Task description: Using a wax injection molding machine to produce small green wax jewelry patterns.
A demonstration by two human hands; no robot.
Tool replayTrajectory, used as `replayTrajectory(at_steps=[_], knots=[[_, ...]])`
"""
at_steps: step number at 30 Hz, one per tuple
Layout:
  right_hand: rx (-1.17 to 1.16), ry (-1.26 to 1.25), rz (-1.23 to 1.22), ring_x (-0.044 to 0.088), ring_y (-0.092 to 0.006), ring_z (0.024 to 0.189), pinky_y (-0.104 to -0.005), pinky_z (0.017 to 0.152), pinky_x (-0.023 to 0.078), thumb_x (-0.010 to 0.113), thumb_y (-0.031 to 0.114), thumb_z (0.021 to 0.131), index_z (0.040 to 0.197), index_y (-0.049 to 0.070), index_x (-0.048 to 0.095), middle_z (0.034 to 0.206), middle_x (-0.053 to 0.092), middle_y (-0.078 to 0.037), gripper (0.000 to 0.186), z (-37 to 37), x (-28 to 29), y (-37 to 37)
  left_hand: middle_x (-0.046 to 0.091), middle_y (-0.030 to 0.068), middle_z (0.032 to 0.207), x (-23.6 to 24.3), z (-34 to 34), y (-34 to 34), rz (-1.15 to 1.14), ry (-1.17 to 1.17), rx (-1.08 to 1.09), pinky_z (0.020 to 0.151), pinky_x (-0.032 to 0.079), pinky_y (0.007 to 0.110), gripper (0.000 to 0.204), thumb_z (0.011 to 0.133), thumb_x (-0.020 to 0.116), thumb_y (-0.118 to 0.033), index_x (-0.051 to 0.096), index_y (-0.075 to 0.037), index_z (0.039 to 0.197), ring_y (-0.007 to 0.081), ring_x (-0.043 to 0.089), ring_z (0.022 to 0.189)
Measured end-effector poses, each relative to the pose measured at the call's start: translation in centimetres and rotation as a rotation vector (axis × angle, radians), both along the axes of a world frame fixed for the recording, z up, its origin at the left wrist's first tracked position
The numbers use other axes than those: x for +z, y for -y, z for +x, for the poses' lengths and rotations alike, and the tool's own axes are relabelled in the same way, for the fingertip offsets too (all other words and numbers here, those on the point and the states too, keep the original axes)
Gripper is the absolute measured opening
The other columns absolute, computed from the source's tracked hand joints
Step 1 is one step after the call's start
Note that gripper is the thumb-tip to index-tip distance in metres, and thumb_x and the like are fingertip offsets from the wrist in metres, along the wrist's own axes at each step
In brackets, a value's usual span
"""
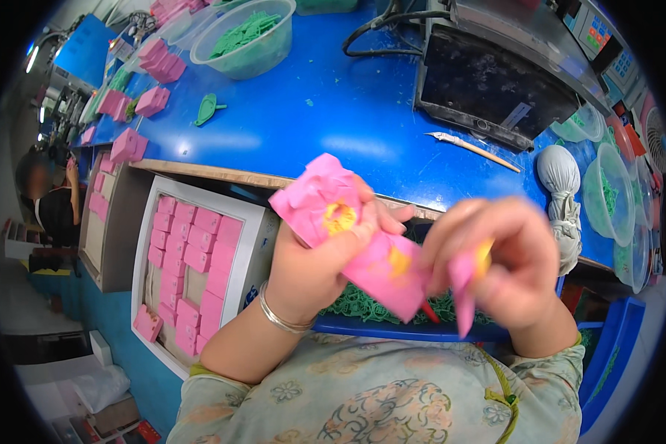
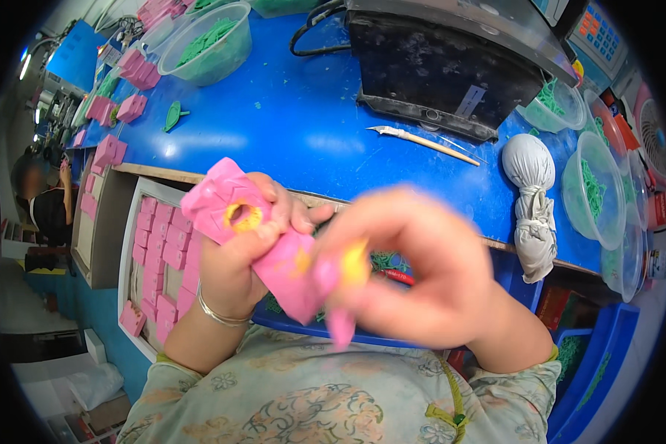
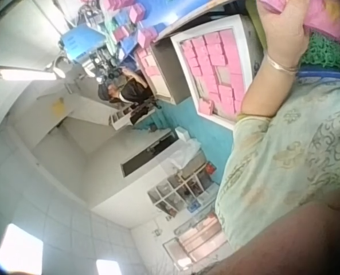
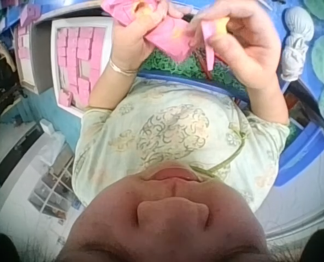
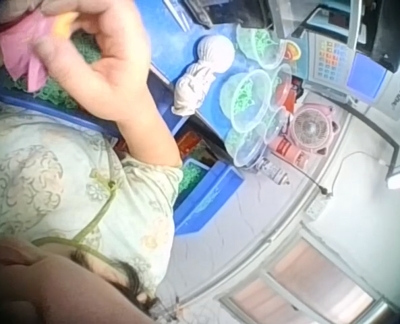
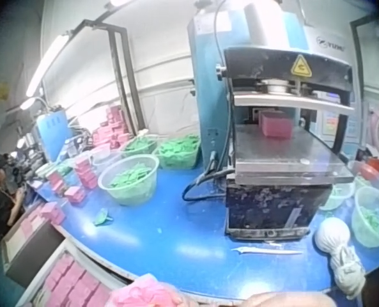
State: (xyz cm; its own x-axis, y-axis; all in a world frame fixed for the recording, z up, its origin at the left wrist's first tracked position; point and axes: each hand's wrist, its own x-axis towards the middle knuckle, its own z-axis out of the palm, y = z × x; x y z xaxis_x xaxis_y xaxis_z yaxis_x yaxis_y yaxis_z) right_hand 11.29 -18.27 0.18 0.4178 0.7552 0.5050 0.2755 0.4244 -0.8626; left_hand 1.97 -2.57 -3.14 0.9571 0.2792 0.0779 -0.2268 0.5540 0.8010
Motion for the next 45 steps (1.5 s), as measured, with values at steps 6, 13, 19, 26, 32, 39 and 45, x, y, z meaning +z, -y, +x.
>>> replayTrajectory(at_steps=[6, 13, 19, 26, 32, 39, 45], knots=[[-0.573, 0.766, -0.549, 0.055, -0.0301, 0.068, -0.0396, 0.059, 0.044, 0.065, 0.011, 0.073, 0.095, 0.006, 0.060, 0.067, 0.054, -0.012, 0.023, 3.5, -2.2, 0.2, 0.053, 0.0059, 0.072, 0.4, -1.3, -2.9, 0.340, 0.116, -0.350, 0.067, 0.046, 0.037, 0.019, 0.076, 0.062, -0.017, 0.053, -0.004, 0.086, 0.0212, 0.054, 0.070], [-0.841, 0.872, -0.856, 0.055, -0.0297, 0.067, -0.0402, 0.059, 0.043, 0.074, 0.024, 0.066, 0.079, 0.004, 0.049, 0.071, 0.054, -0.011, 0.035, 1.3, 1.4, 2.3, 0.055, 0.0086, 0.075, -0.2, -5.3, -0.6, 0.766, 0.338, -0.840, 0.065, 0.046, 0.039, 0.034, 0.070, 0.072, -0.022, 0.055, -0.001, 0.090, 0.0255, 0.056, 0.068], [-1.251, 1.121, -0.973, 0.058, -0.0309, 0.079, -0.0372, 0.069, 0.045, 0.071, 0.018, 0.071, 0.118, 0.005, 0.050, 0.086, 0.059, -0.014, 0.054, 2.1, 1.1, 8.0, 0.046, 0.0077, 0.062, -1.6, -5.5, -0.2, -0.564, -0.126, -0.533, 0.047, 0.034, 0.029, 0.033, 0.079, 0.061, -0.031, 0.051, 0.000, 0.081, 0.0142, 0.041, 0.049], [-1.088, 0.143, -0.262, 0.058, -0.0217, 0.094, -0.0286, 0.081, 0.045, 0.050, 0.011, 0.088, 0.133, 0.001, 0.038, 0.105, 0.058, -0.018, 0.048, 0.1, 0.2, 10.4, 0.042, 0.0046, 0.061, -2.9, -2.0, 0.2, -0.600, -0.242, -0.453, 0.049, 0.035, 0.027, 0.051, 0.090, 0.035, -0.054, 0.049, -0.005, 0.093, 0.0100, 0.037, 0.046], [-0.327, 0.697, -0.333, 0.056, -0.0273, 0.066, -0.0362, 0.060, 0.043, 0.070, 0.008, 0.065, 0.110, 0.004, 0.058, 0.079, 0.058, -0.014, 0.047, -3.6, -1.9, 2.6, 0.043, 0.0026, 0.059, -0.8, -1.0, 1.8, -0.442, -0.433, -0.245, 0.045, 0.033, 0.024, 0.053, 0.091, 0.030, -0.058, 0.050, -0.009, 0.097, 0.0090, 0.036, 0.045], [-0.789, 0.028, 0.115, 0.059, -0.0222, 0.080, -0.0353, 0.068, 0.047, 0.059, 0.025, 0.084, 0.111, -0.005, 0.054, 0.095, 0.062, -0.016, 0.041, -7.3, -1.9, 7.3, 0.042, 0.0030, 0.058, -2.2, -2.4, -0.1, -0.574, -0.331, -0.350, 0.045, 0.034, 0.026, 0.060, 0.088, 0.029, -0.063, 0.049, -0.009, 0.103, 0.0095, 0.036, 0.045], [-0.397, 0.600, -0.330, 0.058, -0.0266, 0.068, -0.0344, 0.061, 0.044, 0.069, 0.014, 0.069, 0.101, 0.001, 0.064, 0.081, 0.061, -0.012, 0.035, -2.4, -2.9, 5.9, 0.046, 0.0043, 0.066, -5.3, -2.9, 0.1, -0.354, -0.236, -0.500, 0.048, 0.037, 0.026, 0.061, 0.088, 0.027, -0.063, 0.050, -0.010, 0.109, 0.0103, 0.039, 0.048]])
